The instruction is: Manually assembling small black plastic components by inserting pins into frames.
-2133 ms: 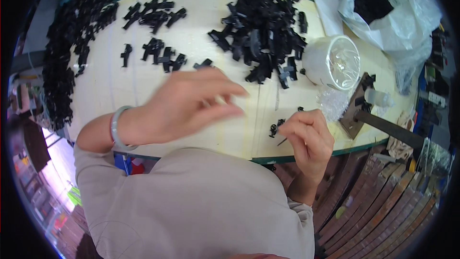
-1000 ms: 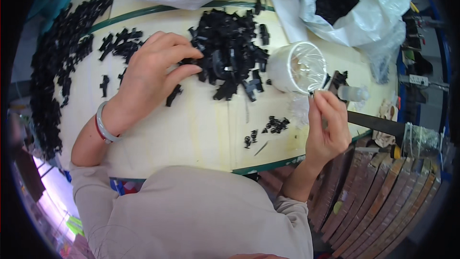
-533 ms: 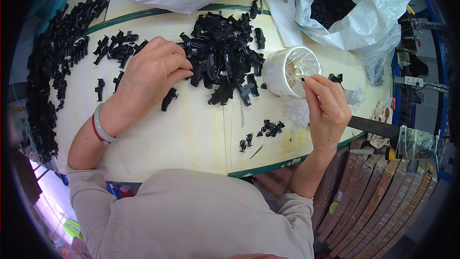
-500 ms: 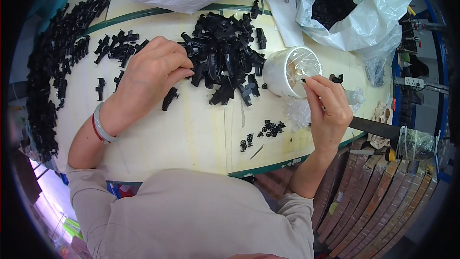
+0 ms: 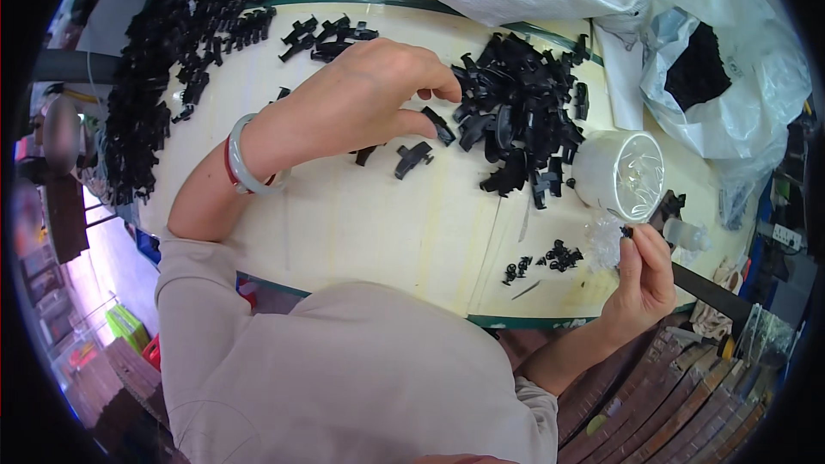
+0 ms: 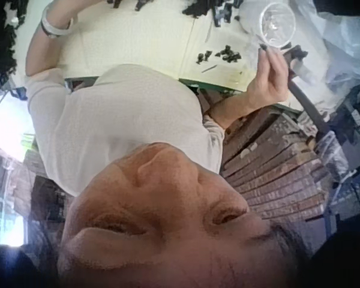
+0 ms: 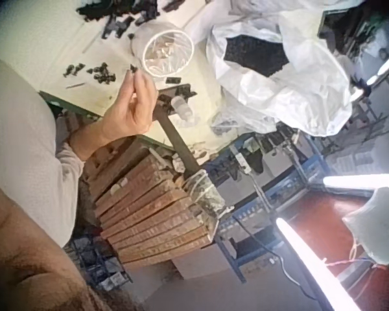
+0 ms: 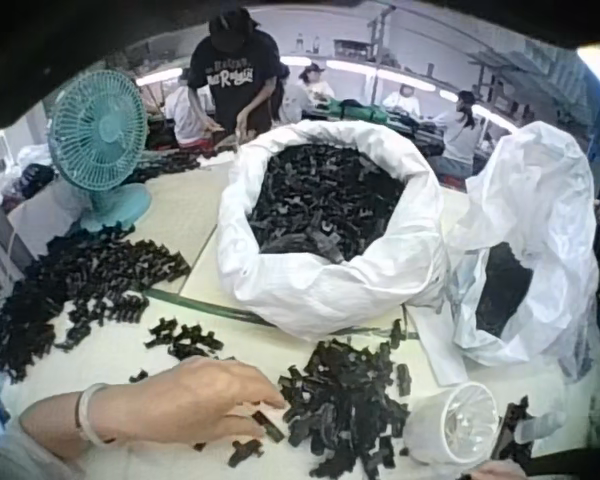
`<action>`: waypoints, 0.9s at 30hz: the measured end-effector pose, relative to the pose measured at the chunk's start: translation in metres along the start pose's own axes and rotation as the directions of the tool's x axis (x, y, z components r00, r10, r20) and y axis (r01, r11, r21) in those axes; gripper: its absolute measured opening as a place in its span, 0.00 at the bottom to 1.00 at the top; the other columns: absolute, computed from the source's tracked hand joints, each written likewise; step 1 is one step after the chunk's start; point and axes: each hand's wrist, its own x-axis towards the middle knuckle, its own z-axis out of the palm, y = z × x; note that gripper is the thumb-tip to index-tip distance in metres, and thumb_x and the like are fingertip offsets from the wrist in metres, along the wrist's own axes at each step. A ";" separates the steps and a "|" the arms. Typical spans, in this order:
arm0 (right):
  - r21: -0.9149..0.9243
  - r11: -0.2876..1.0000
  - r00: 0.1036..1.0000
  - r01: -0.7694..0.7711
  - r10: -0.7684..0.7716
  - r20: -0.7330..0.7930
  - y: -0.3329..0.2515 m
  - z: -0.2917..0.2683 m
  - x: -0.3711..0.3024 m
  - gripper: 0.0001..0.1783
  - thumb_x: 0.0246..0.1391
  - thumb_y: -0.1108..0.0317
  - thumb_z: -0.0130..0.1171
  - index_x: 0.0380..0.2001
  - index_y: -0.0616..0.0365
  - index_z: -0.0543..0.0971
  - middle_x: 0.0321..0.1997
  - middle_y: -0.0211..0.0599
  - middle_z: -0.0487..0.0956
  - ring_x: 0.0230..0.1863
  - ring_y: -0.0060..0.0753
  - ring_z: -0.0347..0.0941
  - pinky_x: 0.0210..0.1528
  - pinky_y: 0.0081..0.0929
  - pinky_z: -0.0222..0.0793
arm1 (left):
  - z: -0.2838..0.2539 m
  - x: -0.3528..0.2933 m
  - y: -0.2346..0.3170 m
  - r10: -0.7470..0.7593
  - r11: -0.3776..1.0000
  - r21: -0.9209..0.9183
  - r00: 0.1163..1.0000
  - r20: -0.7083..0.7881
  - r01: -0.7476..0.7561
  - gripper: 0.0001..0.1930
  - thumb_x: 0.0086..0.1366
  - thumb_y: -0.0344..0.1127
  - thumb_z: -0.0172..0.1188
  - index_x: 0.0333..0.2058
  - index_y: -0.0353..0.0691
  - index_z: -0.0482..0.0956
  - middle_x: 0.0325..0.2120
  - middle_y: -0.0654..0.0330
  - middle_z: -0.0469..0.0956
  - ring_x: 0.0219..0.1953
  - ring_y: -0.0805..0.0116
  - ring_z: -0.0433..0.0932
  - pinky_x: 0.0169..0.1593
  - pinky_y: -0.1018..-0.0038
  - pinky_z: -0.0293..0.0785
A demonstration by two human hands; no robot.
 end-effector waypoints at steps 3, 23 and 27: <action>0.053 0.998 1.000 -0.020 0.019 0.009 -0.003 0.007 -0.004 0.14 0.42 0.89 0.60 0.35 0.69 0.79 0.36 0.46 0.79 0.37 0.29 0.74 0.38 0.17 0.68 | 0.006 -0.002 -0.003 0.043 0.993 0.114 0.998 -0.044 -0.037 0.13 0.46 0.28 0.67 0.34 0.36 0.79 0.33 0.59 0.78 0.34 0.61 0.76 0.37 0.71 0.73; 0.141 0.976 0.982 0.168 -0.178 0.060 -0.029 0.066 -0.032 0.14 0.40 0.86 0.64 0.34 0.67 0.79 0.35 0.47 0.79 0.31 0.34 0.78 0.31 0.21 0.75 | 0.053 -0.016 0.042 -0.046 -0.075 -0.808 0.808 0.588 0.584 0.15 0.65 0.28 0.53 0.50 0.34 0.69 0.40 0.56 0.78 0.43 0.68 0.79 0.46 0.75 0.77; 0.102 0.976 0.976 0.193 -0.202 0.086 -0.031 0.071 -0.030 0.14 0.40 0.86 0.64 0.34 0.67 0.79 0.35 0.47 0.79 0.31 0.34 0.78 0.31 0.21 0.75 | 0.053 -0.016 0.045 -0.057 -0.018 -0.803 0.801 0.595 0.595 0.14 0.65 0.27 0.53 0.50 0.34 0.69 0.41 0.55 0.78 0.44 0.68 0.79 0.46 0.75 0.77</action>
